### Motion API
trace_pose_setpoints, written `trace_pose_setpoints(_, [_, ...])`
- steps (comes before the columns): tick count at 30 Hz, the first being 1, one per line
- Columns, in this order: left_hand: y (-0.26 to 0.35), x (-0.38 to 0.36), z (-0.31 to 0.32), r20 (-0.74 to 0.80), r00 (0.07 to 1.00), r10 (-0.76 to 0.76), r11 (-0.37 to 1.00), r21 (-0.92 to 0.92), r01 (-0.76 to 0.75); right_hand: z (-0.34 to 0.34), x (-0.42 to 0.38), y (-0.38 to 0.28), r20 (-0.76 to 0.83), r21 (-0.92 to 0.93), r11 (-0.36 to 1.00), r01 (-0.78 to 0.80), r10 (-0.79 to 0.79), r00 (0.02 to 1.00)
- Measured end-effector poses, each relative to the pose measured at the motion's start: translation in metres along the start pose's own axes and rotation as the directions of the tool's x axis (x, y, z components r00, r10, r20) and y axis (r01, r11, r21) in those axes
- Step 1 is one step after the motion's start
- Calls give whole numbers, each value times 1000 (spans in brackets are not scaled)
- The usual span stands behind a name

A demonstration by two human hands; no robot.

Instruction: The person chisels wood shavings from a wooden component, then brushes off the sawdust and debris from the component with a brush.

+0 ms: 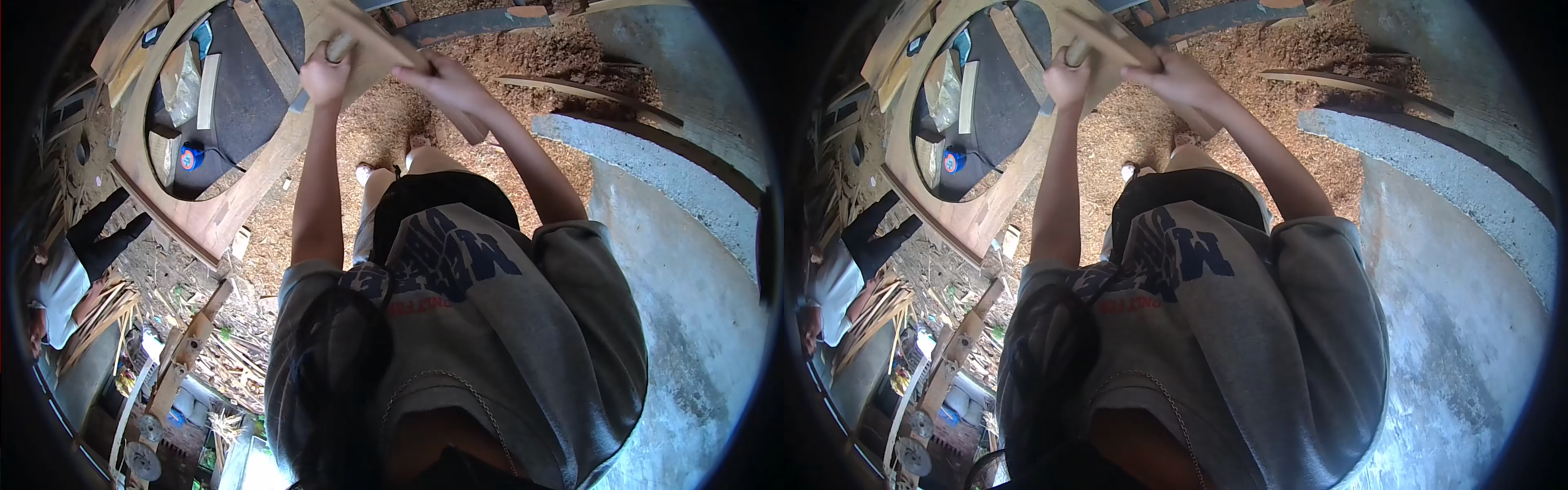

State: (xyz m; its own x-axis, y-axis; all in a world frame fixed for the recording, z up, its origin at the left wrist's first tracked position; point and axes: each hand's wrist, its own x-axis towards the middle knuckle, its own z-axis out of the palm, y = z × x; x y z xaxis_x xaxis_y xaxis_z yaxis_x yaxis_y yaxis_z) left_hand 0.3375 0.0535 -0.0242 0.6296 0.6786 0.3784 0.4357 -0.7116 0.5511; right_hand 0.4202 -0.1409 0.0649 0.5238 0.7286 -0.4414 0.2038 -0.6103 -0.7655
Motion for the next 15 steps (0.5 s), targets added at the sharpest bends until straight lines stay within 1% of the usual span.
trace_pose_setpoints(1, [-4,-1,-4,-4,1000,-25,1000,4,25,-2,0,-4,0,1,1000,-6,6,1000])
trace_pose_setpoints(2, [-7,-2,-9,-9,999,-48,999,9,48,-1,2,-10,-225,258,963,75,-16,974])
trace_pose_setpoints(3, [-9,-2,-11,-15,997,-73,997,14,73,3,3,-14,-437,470,858,208,22,899])
trace_pose_setpoints(4, [-11,-1,-11,-44,997,-66,998,-18,65,12,14,-9,-471,538,827,166,131,872])
trace_pose_setpoints(5, [-12,-2,-12,-42,997,-64,998,-19,63,28,15,-3,-473,538,826,167,133,871])
trace_pose_setpoints(6, [-13,-1,-13,-73,996,-48,999,-15,47,40,13,-4,-335,391,916,95,45,941])
trace_pose_setpoints(7, [-14,-2,-14,-103,994,-32,999,-12,31,47,11,-4,-173,218,975,49,-11,985])
trace_pose_setpoints(8, [-18,-4,-18,-100,995,-28,1000,-16,26,45,10,0,-21,167,986,-22,26,999])
trace_pose_setpoints(9, [-26,-8,-24,-69,996,-50,998,24,52,37,5,-6,-25,167,986,-26,31,999])
trace_pose_setpoints(10, [-30,-10,-28,-43,996,-77,995,65,80,27,2,-13,-90,236,971,-19,42,995])
trace_pose_setpoints(11, [-32,-11,-30,-43,996,-79,995,65,82,24,1,-17,-152,307,952,-9,58,987])
trace_pose_setpoints(12, [-34,-14,-33,-45,996,-71,996,51,73,24,3,-18,-344,434,890,138,22,939])
trace_pose_setpoints(13, [-37,-17,-36,-49,997,-64,997,39,65,30,2,-20,-338,437,889,134,24,941])
trace_pose_setpoints(15, [-38,-20,-37,-62,997,-38,998,43,41,41,-1,-30,-332,486,871,67,114,936])
